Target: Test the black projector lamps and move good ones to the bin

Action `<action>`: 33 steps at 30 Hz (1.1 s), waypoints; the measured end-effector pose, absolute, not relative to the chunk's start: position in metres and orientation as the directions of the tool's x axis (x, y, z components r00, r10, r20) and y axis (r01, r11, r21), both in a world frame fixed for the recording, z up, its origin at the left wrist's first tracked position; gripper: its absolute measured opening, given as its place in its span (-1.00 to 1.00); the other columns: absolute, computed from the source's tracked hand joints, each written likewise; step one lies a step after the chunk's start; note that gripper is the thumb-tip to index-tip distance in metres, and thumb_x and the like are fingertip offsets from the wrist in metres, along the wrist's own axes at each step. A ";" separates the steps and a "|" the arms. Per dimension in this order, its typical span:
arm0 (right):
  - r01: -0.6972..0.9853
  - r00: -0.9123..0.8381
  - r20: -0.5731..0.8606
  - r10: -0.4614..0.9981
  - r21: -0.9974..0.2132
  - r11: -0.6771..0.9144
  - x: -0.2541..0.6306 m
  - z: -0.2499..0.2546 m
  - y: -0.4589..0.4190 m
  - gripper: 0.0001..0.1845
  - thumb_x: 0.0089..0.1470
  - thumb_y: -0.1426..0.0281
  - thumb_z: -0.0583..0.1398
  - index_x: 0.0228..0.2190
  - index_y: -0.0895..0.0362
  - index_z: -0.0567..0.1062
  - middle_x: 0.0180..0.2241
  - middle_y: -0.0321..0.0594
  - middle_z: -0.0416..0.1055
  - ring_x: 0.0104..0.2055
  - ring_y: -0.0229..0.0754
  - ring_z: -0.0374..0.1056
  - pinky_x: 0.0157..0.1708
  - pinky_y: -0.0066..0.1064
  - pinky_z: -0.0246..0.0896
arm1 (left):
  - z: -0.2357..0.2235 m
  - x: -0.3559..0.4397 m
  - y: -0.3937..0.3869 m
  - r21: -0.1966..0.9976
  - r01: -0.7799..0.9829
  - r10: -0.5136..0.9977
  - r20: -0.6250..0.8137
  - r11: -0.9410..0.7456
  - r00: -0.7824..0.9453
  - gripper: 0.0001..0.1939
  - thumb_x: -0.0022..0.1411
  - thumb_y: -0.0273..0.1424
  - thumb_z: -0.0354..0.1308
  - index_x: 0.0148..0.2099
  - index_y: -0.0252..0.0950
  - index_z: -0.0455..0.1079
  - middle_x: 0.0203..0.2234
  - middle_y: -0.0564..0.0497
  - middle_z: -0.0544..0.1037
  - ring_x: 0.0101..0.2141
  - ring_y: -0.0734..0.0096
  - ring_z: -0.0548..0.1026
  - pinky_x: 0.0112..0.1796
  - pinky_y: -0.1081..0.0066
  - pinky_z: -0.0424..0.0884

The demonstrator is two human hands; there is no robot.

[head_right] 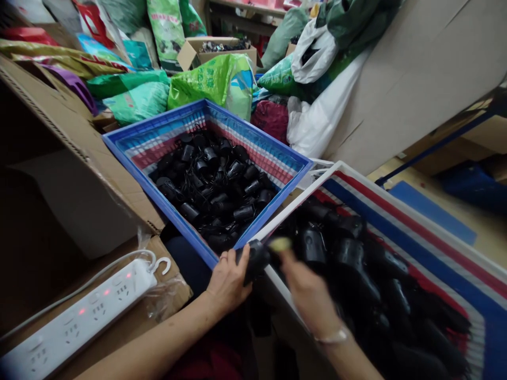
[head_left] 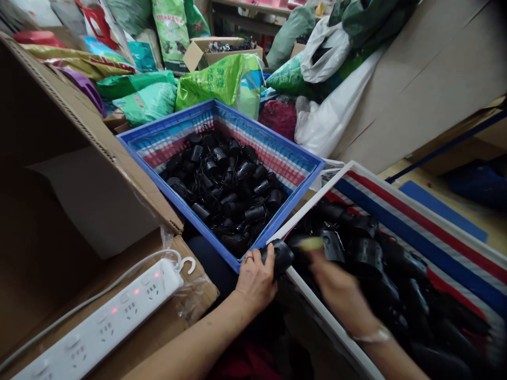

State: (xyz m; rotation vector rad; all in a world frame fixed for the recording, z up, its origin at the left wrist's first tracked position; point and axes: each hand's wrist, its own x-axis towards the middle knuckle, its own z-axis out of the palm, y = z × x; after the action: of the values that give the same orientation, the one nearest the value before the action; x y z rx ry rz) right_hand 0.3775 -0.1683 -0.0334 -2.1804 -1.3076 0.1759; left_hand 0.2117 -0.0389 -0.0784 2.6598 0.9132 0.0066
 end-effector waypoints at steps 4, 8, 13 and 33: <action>0.766 0.456 0.000 0.890 -0.510 -0.392 0.377 -0.068 -0.170 -0.56 0.21 0.34 -0.02 0.11 0.12 0.28 -0.12 -0.14 0.49 -0.17 -0.10 0.47 -0.21 -0.38 0.39 | -0.080 0.212 -0.039 0.330 0.617 0.609 -0.142 -0.714 0.780 -0.11 -0.07 -0.34 0.24 0.27 -0.38 -0.04 -0.12 -0.27 0.30 -0.16 -0.01 0.33 -0.15 0.13 0.33; 0.756 0.492 -0.032 0.870 -0.480 -0.445 0.379 -0.062 -0.172 -0.54 0.21 0.31 -0.02 0.12 0.12 0.25 -0.11 -0.13 0.49 -0.19 -0.08 0.47 -0.20 -0.33 0.37 | -0.078 0.212 -0.031 0.432 0.636 0.627 -0.186 -0.639 0.756 -0.11 -0.09 -0.33 0.24 0.27 -0.33 -0.01 -0.13 -0.27 0.33 -0.12 -0.06 0.33 -0.15 0.12 0.33; 0.667 0.590 0.024 0.807 -0.578 -0.471 0.378 -0.053 -0.175 -0.51 0.17 0.26 0.01 0.10 0.19 0.29 -0.06 -0.14 0.45 -0.04 -0.07 0.39 -0.03 -0.34 0.28 | -0.070 0.192 -0.012 0.780 0.580 0.670 -0.303 -0.233 0.677 -0.13 -0.19 -0.30 0.30 0.20 -0.33 0.11 -0.11 -0.17 0.40 -0.10 0.05 0.38 -0.06 0.18 0.29; 0.492 0.608 -0.076 0.790 -0.745 -0.450 0.358 -0.064 -0.156 -0.46 0.13 0.21 0.05 0.08 0.21 0.29 0.03 -0.15 0.35 0.06 -0.05 0.29 0.10 -0.23 0.13 | -0.047 0.156 -0.005 0.889 0.271 0.589 -0.449 0.368 0.672 -0.09 -0.30 -0.42 0.36 0.17 -0.38 0.16 -0.06 -0.09 0.43 -0.04 0.07 0.36 0.00 0.25 0.23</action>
State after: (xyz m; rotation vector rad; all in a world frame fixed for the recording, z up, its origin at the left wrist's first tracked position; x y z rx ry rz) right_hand 0.3580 -0.1563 -0.0640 -2.1344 -1.0064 0.5483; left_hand 0.1556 -0.0048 -0.0470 1.2143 0.8596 0.2400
